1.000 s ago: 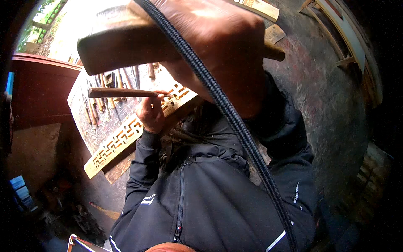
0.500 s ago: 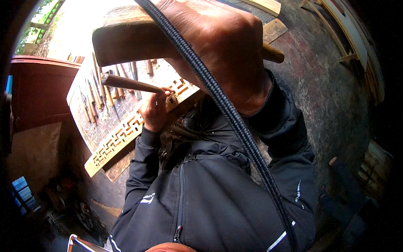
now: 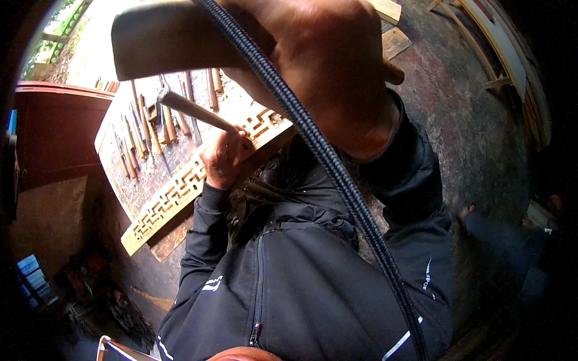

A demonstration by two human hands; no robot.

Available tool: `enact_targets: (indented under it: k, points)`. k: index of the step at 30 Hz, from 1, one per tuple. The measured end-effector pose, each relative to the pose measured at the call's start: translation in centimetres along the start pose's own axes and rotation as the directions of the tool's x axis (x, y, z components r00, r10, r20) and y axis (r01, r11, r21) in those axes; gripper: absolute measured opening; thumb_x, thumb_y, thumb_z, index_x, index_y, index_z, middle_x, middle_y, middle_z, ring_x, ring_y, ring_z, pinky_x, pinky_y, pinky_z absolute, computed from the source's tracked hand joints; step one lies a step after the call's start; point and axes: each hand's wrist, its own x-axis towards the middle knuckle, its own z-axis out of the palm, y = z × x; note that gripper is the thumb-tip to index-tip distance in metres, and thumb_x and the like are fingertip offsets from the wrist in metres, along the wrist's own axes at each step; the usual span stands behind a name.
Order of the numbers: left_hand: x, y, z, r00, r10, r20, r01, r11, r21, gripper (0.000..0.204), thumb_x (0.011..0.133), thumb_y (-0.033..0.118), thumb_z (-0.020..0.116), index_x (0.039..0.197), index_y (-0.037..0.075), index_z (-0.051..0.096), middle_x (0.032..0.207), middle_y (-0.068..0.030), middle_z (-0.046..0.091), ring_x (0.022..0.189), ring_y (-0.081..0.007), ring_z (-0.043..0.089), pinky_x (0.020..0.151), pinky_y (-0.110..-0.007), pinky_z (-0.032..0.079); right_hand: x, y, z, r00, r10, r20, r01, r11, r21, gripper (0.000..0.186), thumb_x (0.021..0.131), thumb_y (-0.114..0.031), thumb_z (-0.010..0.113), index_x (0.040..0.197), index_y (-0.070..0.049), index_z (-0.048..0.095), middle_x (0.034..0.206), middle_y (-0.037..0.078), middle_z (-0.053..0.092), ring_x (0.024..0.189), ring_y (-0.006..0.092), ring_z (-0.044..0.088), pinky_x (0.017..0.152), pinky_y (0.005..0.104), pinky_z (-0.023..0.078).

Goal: The person carves a decorative geometric pattern into a wooden board using a chisel and a mallet. They strike the chisel repeatedly to remove small sections of wood and occasionally wipe shavings away by hand.

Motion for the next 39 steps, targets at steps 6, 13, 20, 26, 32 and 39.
enact_targets:
  k: [6,13,20,26,32,39]
  points:
    - [-1.1,-0.6,0.5,0.996,0.057,0.073,-0.069,0.983,0.168,0.013,0.092,0.015,0.084,0.098,0.011,0.072,0.096,-0.0067,0.074,0.078,-0.0263,0.071,0.067,-0.039,0.056,1.0,0.0,0.0,0.998,-0.055,-0.01,0.055,0.998,-0.042,0.067,0.073,-0.003,0.086,0.138,-0.014,0.077,0.116,0.018,0.078,0.1,0.0339,0.078,0.089,0.0426,0.063]
    - [-1.7,-0.8,0.3,0.99,0.096,0.104,-0.113,0.979,0.171,0.016,0.094,0.02,0.082,0.092,0.012,0.068,0.082,-0.0053,0.064,0.069,-0.0249,0.066,0.062,-0.04,0.052,1.7,-0.3,-0.1,0.997,-0.082,-0.002,0.082,0.996,-0.047,0.069,0.072,-0.002,0.086,0.139,-0.014,0.077,0.117,0.019,0.078,0.1,0.0339,0.078,0.089,0.043,0.063]
    - [0.2,0.7,-0.1,0.996,-0.005,-0.093,0.011,0.998,0.066,0.013,0.093,0.009,0.082,0.1,0.007,0.071,0.081,-0.0086,0.071,0.071,-0.0224,0.071,0.067,-0.037,0.056,-0.2,-1.0,1.9,1.0,-0.009,-0.021,0.006,0.984,-0.18,0.071,0.07,-0.002,0.085,0.139,-0.016,0.077,0.116,0.017,0.078,0.098,0.0328,0.076,0.087,0.0414,0.061]
    - [-1.9,-0.7,-2.4,0.639,-0.687,-0.348,0.326,0.651,-0.686,0.006,0.111,0.005,0.066,0.113,-0.001,0.068,0.099,-0.0103,0.078,0.09,-0.0163,0.075,0.085,-0.031,0.062,-4.3,0.9,4.3,0.959,0.272,0.08,-0.248,0.941,-0.229,0.076,0.074,-0.005,0.092,0.146,-0.022,0.071,0.124,0.012,0.078,0.107,0.0323,0.077,0.089,0.0411,0.062]
    - [-6.7,-4.8,-9.3,0.508,-0.741,-0.439,0.5,0.669,-0.55,0.013,0.111,0.011,0.068,0.106,-0.001,0.066,0.091,-0.0126,0.079,0.075,-0.0164,0.073,0.071,-0.031,0.06,-9.8,4.4,8.2,0.864,0.442,0.24,-0.39,0.89,-0.237,0.071,0.082,-0.027,0.094,0.148,-0.021,0.069,0.129,0.011,0.077,0.112,0.0346,0.076,0.092,0.0427,0.061]
    - [-9.6,-7.2,-10.7,0.343,-0.805,-0.484,0.503,0.593,-0.63,0.02,0.111,0.017,0.068,0.109,-0.003,0.069,0.092,-0.0144,0.079,0.071,-0.0182,0.075,0.067,-0.028,0.062,-11.8,3.8,11.8,0.855,0.439,0.276,-0.408,0.898,-0.163,0.074,0.081,-0.038,0.096,0.147,-0.017,0.069,0.13,0.011,0.077,0.111,0.0329,0.077,0.091,0.0415,0.061]
